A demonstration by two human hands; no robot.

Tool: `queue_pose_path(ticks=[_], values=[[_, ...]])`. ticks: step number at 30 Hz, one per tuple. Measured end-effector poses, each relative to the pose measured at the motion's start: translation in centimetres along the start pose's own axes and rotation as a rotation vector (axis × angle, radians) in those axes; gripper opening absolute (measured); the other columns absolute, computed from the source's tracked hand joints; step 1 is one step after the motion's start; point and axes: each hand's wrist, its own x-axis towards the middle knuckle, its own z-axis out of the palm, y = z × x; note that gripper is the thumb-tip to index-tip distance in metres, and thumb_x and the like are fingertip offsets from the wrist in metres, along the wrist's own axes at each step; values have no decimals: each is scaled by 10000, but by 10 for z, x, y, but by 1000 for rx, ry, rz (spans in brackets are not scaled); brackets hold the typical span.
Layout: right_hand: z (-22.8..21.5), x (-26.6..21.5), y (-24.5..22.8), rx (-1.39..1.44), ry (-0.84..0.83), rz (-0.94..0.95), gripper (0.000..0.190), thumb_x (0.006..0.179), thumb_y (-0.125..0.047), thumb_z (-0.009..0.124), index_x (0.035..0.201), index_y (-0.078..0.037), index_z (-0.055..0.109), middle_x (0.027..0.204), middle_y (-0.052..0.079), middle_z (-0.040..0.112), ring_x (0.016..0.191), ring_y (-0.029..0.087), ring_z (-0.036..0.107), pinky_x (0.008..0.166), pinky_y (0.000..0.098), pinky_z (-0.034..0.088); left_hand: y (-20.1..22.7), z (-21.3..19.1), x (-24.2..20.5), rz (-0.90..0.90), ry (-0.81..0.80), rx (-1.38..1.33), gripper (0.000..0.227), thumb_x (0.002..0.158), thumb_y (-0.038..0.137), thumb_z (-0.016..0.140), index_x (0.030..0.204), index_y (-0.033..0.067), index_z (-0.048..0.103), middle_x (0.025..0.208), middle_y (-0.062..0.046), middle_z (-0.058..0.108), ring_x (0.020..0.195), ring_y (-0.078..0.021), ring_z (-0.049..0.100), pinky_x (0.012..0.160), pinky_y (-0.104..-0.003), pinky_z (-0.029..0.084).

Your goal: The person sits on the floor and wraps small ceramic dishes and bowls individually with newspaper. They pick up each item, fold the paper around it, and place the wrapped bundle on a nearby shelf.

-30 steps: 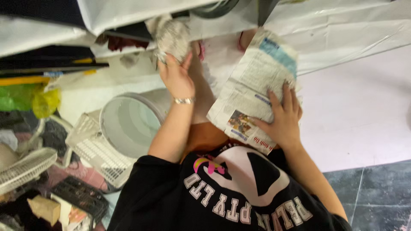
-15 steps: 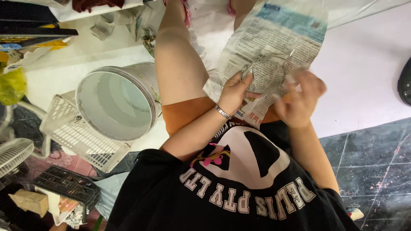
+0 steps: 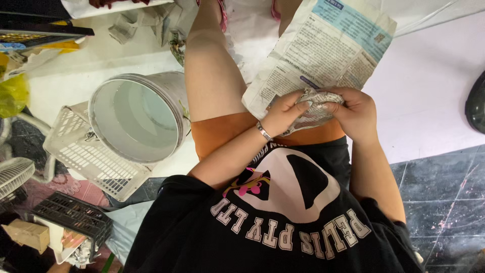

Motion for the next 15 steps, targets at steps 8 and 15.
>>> queue_pose_path(ticks=[8, 15], values=[[2, 2, 41, 61, 185, 57, 169, 963, -88, 785, 1056, 25, 700, 895, 23, 690, 771, 78, 567, 698, 233, 468, 97, 10, 3, 114, 288, 346, 509, 955, 304, 714, 1383, 68, 569, 1242, -110, 660, 869, -258, 656, 798, -347, 538], [9, 13, 68, 328, 123, -22, 157, 1007, -94, 730, 1105, 5, 657, 1015, 21, 703, 891, 81, 608, 815, 230, 501, 80, -2, 15, -141, 208, 278, 291, 963, 304, 765, 1125, 66, 729, 808, -61, 715, 713, -106, 626, 659, -298, 532]])
